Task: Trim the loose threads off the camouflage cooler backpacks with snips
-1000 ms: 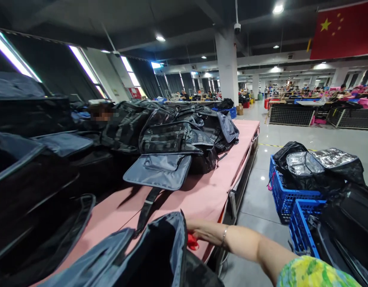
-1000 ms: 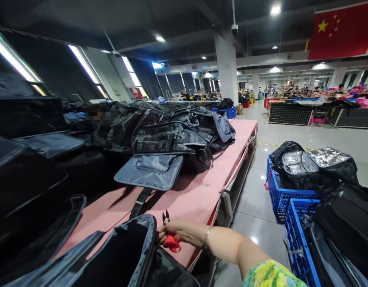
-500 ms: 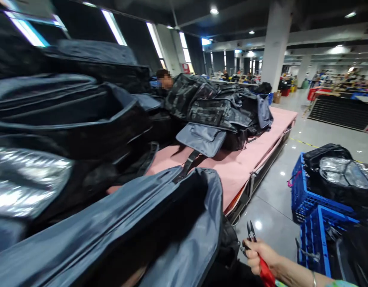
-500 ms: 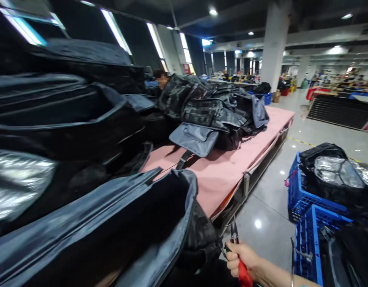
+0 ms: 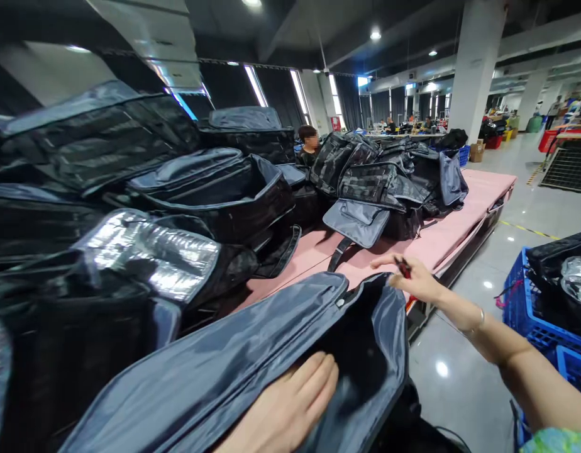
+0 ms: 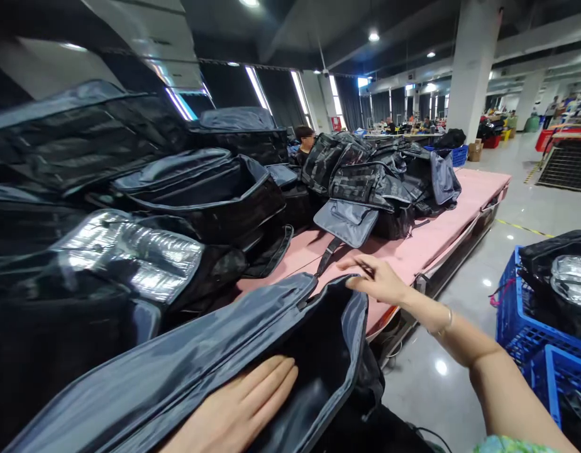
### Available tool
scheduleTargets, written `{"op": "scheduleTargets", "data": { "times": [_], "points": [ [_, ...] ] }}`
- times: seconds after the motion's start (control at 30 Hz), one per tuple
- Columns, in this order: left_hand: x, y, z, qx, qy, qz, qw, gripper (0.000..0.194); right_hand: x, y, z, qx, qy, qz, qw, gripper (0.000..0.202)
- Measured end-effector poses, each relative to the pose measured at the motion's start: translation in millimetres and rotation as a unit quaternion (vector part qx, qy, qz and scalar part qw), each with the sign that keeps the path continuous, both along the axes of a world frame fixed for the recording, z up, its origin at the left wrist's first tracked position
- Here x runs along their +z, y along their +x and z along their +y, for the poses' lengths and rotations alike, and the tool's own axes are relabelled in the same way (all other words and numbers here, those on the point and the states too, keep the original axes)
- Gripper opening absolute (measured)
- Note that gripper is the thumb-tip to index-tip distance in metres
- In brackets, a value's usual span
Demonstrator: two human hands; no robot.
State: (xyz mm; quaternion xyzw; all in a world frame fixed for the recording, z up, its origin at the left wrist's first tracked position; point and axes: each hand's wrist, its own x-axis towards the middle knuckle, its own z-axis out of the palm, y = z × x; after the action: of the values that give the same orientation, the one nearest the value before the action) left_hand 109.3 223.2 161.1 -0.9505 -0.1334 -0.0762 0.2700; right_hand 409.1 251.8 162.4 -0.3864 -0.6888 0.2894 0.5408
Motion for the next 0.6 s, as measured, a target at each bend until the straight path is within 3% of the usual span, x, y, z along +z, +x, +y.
{"op": "scheduleTargets", "data": {
  "times": [0.07,0.13,0.2,0.3,0.47,0.6],
  "points": [
    [9.6,15,13,-0.008,0.044,-0.008,0.999,0.03,24.7,-9,21,0.046,0.021,-0.108,0.993,0.023],
    [18.7,26,25,0.029,0.104,-0.018,0.994,0.039,39.1,-19,43,0.035,-0.004,-0.18,0.983,0.014],
    [24.9,33,36,0.067,0.151,-0.015,0.986,0.042,45.7,-25,61,0.012,-0.038,-0.215,0.976,0.011],
    [29.4,35,48,0.077,0.184,-0.014,0.98,0.033,47.9,-30,78,0.013,-0.102,-0.216,0.971,0.009],
    [37.0,33,49,0.052,0.171,-0.056,0.982,0.023,47.9,-37,80,0.05,-0.164,-0.156,0.973,0.013],
    [45.3,39,38,0.005,0.151,-0.128,0.98,0.021,53.8,-59,61,0.089,-0.097,-0.133,0.982,0.021]
  ]
}}
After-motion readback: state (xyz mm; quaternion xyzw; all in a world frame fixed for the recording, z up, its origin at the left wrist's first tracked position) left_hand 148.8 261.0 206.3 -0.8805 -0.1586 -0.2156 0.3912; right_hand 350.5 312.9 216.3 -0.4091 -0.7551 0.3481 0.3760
